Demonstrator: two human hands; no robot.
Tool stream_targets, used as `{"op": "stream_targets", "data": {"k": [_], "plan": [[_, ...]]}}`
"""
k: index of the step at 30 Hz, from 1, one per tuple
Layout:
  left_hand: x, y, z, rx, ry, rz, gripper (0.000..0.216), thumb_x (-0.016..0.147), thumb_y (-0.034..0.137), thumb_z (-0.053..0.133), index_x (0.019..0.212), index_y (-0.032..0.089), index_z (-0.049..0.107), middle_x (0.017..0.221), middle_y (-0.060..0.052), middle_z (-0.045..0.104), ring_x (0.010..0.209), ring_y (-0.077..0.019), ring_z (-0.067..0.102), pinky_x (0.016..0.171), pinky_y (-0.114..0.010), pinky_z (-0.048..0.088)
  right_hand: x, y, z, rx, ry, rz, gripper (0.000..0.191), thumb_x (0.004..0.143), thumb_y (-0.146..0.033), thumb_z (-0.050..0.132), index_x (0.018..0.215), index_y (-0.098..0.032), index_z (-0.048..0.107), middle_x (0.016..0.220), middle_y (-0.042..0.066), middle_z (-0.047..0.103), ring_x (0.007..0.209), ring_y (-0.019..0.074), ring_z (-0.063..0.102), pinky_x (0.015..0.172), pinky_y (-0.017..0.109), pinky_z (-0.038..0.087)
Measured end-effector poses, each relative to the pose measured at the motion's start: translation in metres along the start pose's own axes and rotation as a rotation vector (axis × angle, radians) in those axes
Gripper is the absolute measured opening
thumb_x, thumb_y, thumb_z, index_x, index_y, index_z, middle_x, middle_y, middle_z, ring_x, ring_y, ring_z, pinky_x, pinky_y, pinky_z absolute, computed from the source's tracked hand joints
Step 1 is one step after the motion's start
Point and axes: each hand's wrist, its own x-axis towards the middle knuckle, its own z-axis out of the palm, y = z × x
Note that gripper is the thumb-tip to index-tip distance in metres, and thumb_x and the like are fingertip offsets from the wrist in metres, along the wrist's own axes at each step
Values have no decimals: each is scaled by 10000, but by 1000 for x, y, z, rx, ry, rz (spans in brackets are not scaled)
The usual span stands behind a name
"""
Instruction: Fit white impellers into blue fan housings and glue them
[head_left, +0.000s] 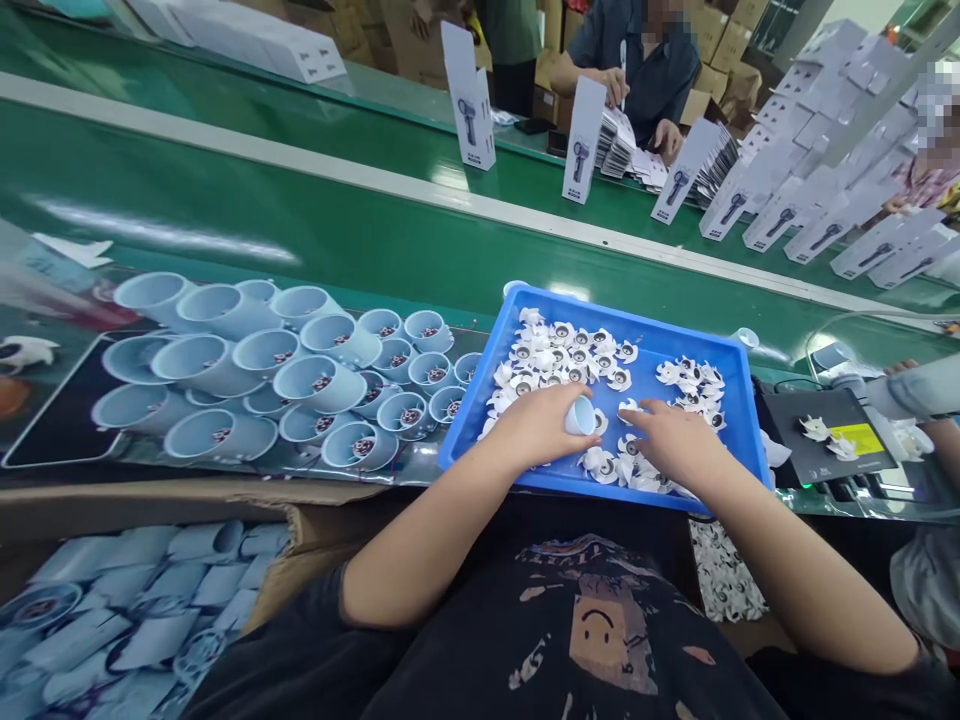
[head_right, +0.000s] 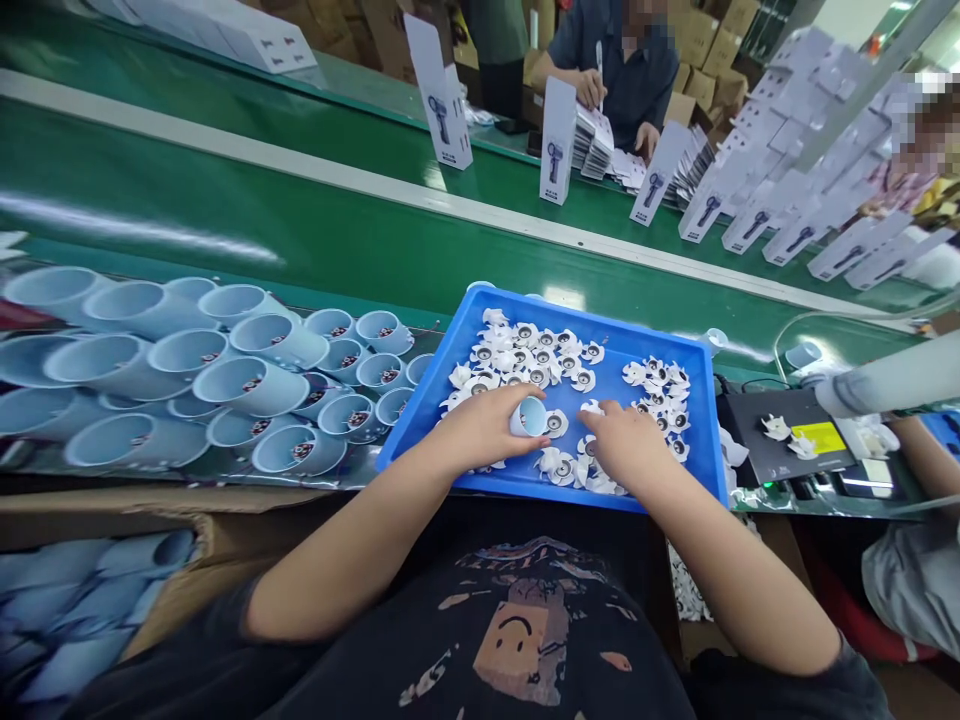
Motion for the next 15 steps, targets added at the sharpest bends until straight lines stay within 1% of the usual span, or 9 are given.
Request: {"op": "stream_targets", "data": {"k": [2, 4, 6, 7, 10, 13, 15], "plan": [[0, 0, 0, 12, -2, -6, 512, 722, 416, 732, 1174, 217, 597, 1193, -85, 683, 1096, -319, 642, 933, -457, 506, 4, -2, -2, -4, 25, 24, 387, 1002, -246, 571, 1377, -215, 477, 1284, 90, 535, 1039, 220, 600, 903, 417, 540], [0, -1, 0, 14, 1, -11, 506, 721, 421, 730, 1167, 223, 596, 1187, -81, 686, 1095, -317, 643, 926, -447, 510, 13, -5, -3, -16, 29, 65, 282, 1008, -250, 561, 1278, -171, 545, 1203, 87, 569, 1021, 214, 601, 892, 408, 544], [0, -1, 0, 7, 1, -14, 500, 715, 428, 731, 1156, 235, 593, 1177, -72, 691, 1092, -314, 646, 914, -438, 518, 24, -8, -2, -21, 12, 94, 218, 1001, -280, 582, 1172, -145, 593, 1126, 79, 594, 981, 203, 610, 867, 394, 552], [1, -1, 0, 2, -2, -15, 498, 712, 429, 732, 1150, 239, 592, 1172, -70, 693, 1091, -314, 647, 909, -436, 520, 28, -9, -1, -19, 4, 101, 212, 999, -293, 590, 1145, -140, 602, 1104, 75, 600, 963, 198, 614, 857, 387, 556], [1, -1, 0, -18, -5, -5, 501, 705, 408, 745, 1147, 235, 583, 1189, -77, 687, 1101, -316, 645, 925, -447, 514, 38, -13, 1, 8, 9, 116, 232, 995, -312, 599, 1149, -139, 599, 1086, 70, 607, 950, 195, 619, 851, 385, 558], [0, -2, 1, -85, 41, 11, 553, 694, 371, 768, 1182, 235, 547, 1248, -88, 657, 1131, -307, 631, 950, -449, 502, 39, -12, 0, 65, 58, 142, 206, 983, -302, 617, 1100, -132, 615, 1048, 62, 617, 938, 192, 620, 854, 388, 553], [-1, -3, 3, -140, 94, 28, 619, 675, 351, 791, 1215, 238, 512, 1279, -91, 636, 1151, -295, 621, 959, -438, 500, 30, -9, -4, 131, 143, 163, 145, 976, -245, 601, 1055, -126, 628, 1020, 70, 623, 927, 201, 622, 850, 394, 544]]}}
